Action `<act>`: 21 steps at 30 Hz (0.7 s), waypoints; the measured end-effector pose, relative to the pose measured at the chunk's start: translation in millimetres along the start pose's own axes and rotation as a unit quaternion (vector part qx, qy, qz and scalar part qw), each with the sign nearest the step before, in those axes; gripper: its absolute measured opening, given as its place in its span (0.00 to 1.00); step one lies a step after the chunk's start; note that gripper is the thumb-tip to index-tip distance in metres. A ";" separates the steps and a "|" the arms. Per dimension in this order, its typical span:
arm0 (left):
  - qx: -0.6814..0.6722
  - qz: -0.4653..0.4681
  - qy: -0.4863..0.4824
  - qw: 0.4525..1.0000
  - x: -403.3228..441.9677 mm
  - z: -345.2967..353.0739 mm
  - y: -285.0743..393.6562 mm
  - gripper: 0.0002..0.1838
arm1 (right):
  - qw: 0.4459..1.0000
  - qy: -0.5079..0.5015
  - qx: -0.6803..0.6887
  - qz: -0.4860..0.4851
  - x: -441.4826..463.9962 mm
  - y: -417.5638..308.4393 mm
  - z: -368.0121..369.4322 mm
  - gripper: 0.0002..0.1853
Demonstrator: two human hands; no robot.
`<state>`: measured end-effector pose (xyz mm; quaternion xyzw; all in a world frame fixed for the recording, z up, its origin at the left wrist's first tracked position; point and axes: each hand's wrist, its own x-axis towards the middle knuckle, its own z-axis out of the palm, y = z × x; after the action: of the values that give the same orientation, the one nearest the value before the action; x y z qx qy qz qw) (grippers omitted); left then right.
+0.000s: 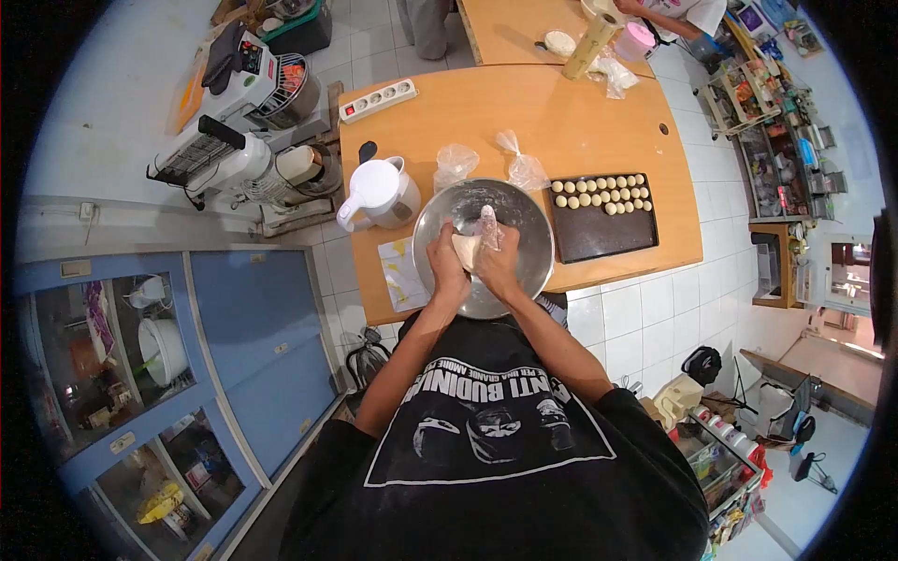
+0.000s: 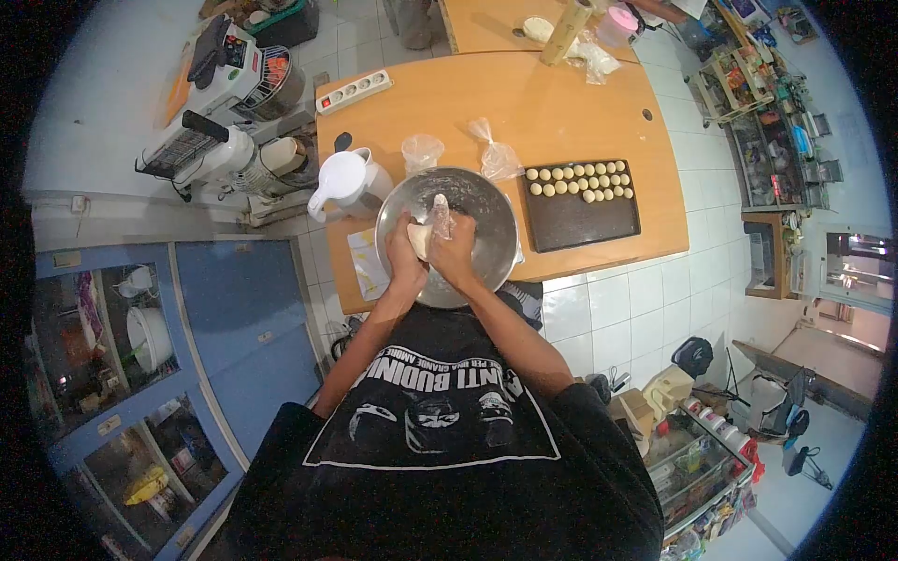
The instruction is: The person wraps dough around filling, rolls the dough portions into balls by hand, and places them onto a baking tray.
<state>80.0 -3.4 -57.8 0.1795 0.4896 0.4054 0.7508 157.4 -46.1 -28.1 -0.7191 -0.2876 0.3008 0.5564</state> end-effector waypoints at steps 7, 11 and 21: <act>0.227 0.185 -0.085 0.952 -10.5 7.6 18.0 0.22 | 0.989 0.027 -0.054 -0.136 6.1 24.8 1.5 0.20; 0.448 0.276 -0.056 0.849 -16.6 10.4 30.8 0.24 | 0.991 -0.026 -0.126 -0.046 -0.3 -5.1 -4.7 0.18; 0.445 0.356 -0.071 0.819 -12.7 6.1 12.5 0.22 | 0.973 -0.053 -0.221 -0.043 9.9 -1.8 -6.6 0.19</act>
<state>77.5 -5.0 -39.2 0.6837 0.4640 0.3687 0.4258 168.7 -42.5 -26.2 -0.7941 -0.4072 0.2431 0.3802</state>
